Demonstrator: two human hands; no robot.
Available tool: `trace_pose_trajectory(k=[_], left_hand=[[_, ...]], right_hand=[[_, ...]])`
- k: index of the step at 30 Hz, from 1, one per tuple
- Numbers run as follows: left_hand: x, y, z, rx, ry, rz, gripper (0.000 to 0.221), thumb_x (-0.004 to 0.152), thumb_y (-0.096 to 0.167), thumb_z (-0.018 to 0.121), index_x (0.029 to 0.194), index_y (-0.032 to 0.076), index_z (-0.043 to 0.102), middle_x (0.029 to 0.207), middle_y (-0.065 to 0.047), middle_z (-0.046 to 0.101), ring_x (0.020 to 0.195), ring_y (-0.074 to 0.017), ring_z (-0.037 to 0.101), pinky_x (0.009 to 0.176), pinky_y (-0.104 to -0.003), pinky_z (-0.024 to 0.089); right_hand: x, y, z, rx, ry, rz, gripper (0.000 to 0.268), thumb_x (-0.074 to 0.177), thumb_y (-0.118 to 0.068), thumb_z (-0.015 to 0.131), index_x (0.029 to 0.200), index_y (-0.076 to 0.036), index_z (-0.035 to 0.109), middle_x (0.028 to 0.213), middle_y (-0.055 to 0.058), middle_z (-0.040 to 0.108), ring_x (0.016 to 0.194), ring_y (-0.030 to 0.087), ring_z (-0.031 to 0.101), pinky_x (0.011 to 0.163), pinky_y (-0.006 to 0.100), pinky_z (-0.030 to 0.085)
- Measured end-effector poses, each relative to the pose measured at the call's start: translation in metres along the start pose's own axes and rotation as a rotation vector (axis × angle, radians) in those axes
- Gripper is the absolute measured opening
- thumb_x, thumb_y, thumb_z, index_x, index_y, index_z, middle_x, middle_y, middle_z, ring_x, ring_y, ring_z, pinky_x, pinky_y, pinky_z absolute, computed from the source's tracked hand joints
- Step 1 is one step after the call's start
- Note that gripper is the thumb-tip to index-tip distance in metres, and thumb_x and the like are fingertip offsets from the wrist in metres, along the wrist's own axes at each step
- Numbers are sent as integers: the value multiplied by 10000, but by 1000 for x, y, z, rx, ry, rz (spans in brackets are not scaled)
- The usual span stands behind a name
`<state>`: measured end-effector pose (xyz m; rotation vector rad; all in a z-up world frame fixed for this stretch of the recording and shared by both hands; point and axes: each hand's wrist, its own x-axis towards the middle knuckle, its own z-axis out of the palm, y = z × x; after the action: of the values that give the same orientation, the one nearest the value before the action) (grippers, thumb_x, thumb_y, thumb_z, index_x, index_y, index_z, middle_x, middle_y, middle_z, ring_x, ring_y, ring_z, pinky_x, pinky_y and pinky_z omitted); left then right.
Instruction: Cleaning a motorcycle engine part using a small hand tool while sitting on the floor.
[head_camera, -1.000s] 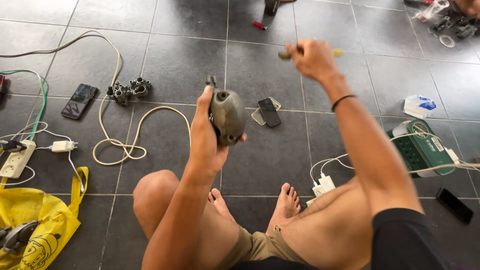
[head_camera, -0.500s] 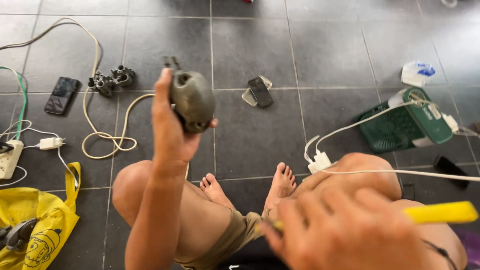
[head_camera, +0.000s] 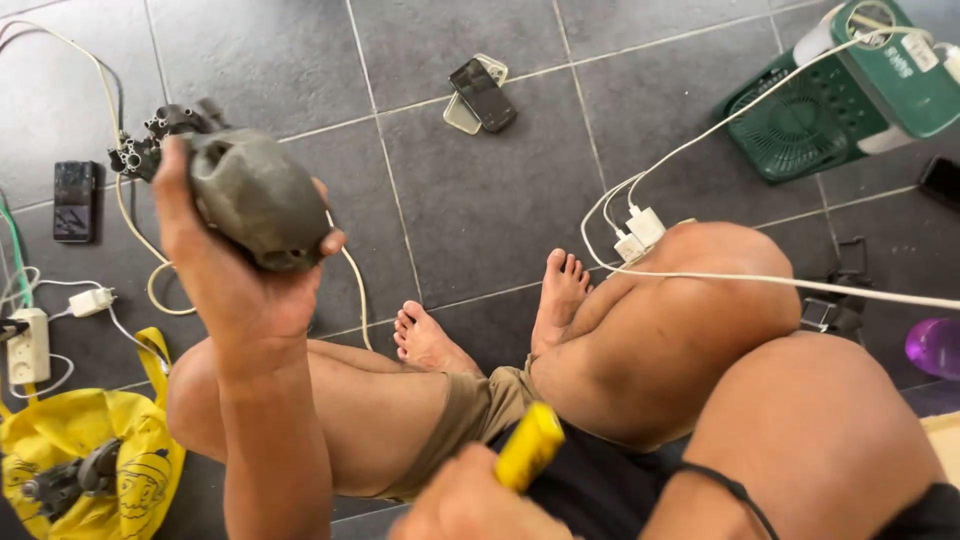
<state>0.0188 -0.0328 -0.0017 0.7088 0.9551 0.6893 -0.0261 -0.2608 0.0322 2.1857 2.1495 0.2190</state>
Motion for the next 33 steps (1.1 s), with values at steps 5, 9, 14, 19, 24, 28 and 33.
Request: trace_pose_trajectory(k=[5, 9, 14, 19, 24, 28, 33], left_hand=[[7, -25, -16, 77, -18, -162, 428, 750, 584, 621, 1018, 252, 656, 882, -7, 669, 736, -200, 658, 406, -391, 478], [0, -24, -17, -19, -270, -222, 416, 922, 485, 577, 1042, 94, 656, 863, -94, 706, 731, -220, 676, 555, -386, 541], [-6, -25, -14, 64, -442, -271, 504, 921, 517, 532, 1091, 55, 637, 820, -137, 694, 649, -245, 671, 426, -468, 562], [-14, -16, -8, 164, -554, -210, 566, 968, 544, 431, 1036, 49, 697, 713, -108, 693, 523, -290, 678, 314, -359, 435], [-11, -18, -13, 129, -569, -153, 449, 1003, 501, 440, 997, 73, 577, 651, -86, 609, 447, -248, 605, 276, -324, 424], [-8, -22, -18, 198, -631, -125, 556, 997, 546, 410, 952, 48, 655, 613, -93, 651, 490, -235, 668, 286, -293, 399], [-16, -14, -17, 291, -618, -92, 512, 988, 543, 411, 1022, 78, 623, 708, -100, 651, 552, -251, 695, 308, -306, 410]], right_hand=[[63, 125, -20, 41, -110, -78, 39, 835, -266, 613, 804, -261, 636, 717, -4, 720, 645, 287, 656, 605, 474, 418], [83, 188, -8, 227, 98, -20, 513, 975, -629, 716, 835, -157, 572, 743, -31, 680, 676, 245, 611, 774, 424, 408], [85, 201, 9, 323, 224, 70, 548, 941, -626, 741, 877, -109, 574, 797, -38, 674, 738, 199, 582, 859, 411, 317], [97, 171, 3, 108, 305, -27, 605, 972, -740, 682, 818, -179, 519, 644, -14, 551, 621, 210, 499, 785, 381, 282], [98, 171, 3, 127, 299, -42, 585, 917, -741, 718, 806, -184, 576, 657, -24, 572, 623, 186, 499, 808, 384, 306], [97, 162, 5, 35, 335, -68, 580, 941, -743, 690, 808, -193, 566, 663, -24, 584, 610, 171, 483, 797, 382, 316], [98, 175, 9, 47, 339, 39, 579, 885, -741, 720, 823, -174, 616, 668, -17, 593, 599, 169, 501, 826, 377, 309]])
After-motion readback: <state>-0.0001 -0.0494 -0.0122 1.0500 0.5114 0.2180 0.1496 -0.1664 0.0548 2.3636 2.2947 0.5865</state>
